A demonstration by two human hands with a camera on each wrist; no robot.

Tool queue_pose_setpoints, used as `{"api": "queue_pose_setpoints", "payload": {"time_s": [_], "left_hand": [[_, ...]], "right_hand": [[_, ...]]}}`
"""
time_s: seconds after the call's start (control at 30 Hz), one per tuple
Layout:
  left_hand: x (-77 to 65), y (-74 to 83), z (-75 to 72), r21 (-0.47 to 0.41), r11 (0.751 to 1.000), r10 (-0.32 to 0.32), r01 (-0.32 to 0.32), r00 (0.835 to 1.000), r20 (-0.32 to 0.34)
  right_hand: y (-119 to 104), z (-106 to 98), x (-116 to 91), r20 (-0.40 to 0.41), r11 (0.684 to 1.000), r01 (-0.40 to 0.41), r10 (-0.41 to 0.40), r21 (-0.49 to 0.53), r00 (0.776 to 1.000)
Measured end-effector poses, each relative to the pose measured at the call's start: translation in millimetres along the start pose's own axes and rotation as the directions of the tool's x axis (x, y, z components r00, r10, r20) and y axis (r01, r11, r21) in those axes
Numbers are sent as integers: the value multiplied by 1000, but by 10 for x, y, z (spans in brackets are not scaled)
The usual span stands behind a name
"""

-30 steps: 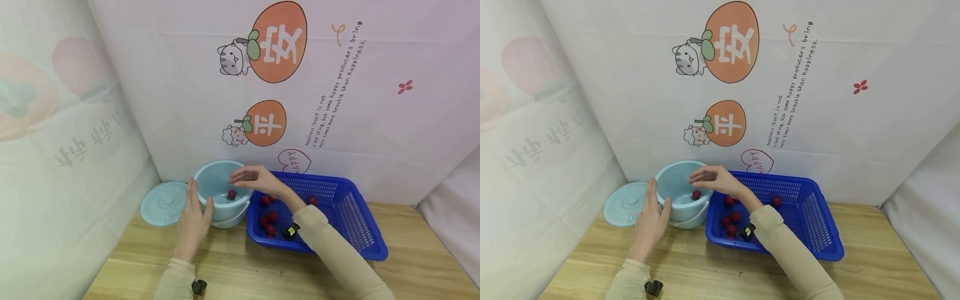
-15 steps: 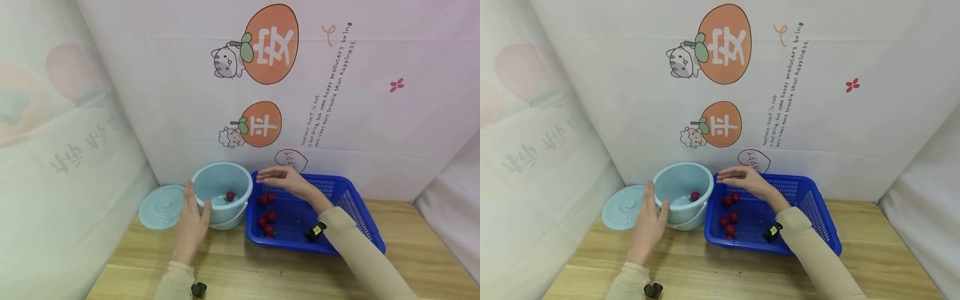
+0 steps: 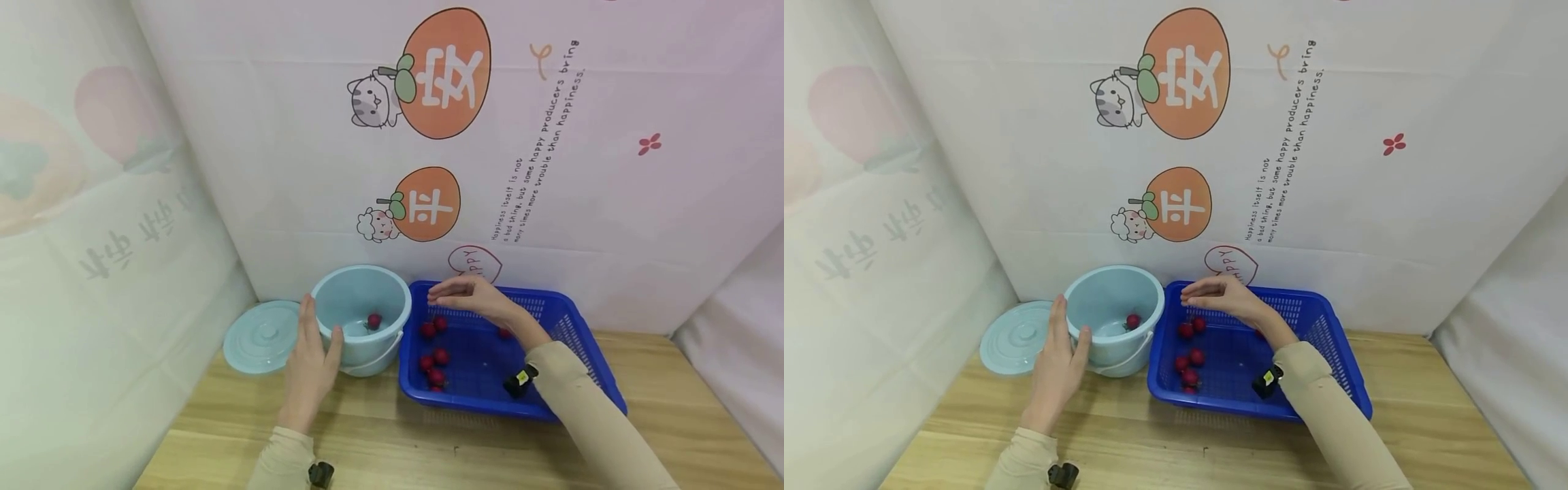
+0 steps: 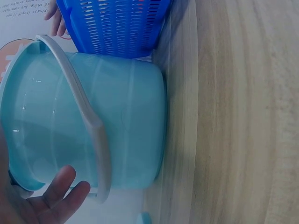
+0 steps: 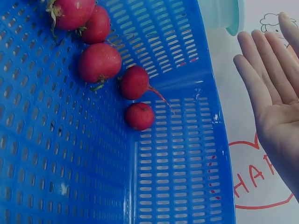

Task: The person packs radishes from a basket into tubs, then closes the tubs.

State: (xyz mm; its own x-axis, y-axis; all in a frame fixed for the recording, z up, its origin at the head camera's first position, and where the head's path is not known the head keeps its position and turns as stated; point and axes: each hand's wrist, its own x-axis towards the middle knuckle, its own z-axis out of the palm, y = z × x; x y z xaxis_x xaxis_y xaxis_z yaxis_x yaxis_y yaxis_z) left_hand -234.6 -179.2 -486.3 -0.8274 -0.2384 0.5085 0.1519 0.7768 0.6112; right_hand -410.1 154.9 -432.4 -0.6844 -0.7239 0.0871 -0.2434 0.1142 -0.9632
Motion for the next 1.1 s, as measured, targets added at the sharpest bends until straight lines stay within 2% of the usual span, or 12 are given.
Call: {"api": "queue_pose_setpoints", "payload": {"time_s": [0.23,0.37,0.43,0.53,0.63,0.87,1.0,1.1], "left_hand": [[6,-1,4,-2,1000,7,-7,1000,-6],[9,-4,5,5,1000,5,-5,1000,2],[4,-8,8,2,1000,-1,1,1000,8],[-1,-7,11,-2,1000,-5,5,1000,4],[15,1,20,-4,1000,0,0,1000,-3],[79,9,26,-39,999,12,-13,1000,-18],[45,-12,15,-24,1000,8,-9,1000,-27],[20,-25,15,-25,1000,5,-6,1000,-14]], "right_hand": [[42,-5,-8,8,999,-5,5,-42,1000],[89,1,-10,3,989,-3,4,-148,1000],[115,10,0,13,966,15,-12,-258,1000],[153,31,26,57,906,40,-18,-422,998],[180,46,52,114,857,47,14,-513,993],[224,121,109,232,811,35,126,-584,965],[274,213,90,273,808,5,194,-589,942],[297,268,59,298,819,-15,226,-574,928]]}}
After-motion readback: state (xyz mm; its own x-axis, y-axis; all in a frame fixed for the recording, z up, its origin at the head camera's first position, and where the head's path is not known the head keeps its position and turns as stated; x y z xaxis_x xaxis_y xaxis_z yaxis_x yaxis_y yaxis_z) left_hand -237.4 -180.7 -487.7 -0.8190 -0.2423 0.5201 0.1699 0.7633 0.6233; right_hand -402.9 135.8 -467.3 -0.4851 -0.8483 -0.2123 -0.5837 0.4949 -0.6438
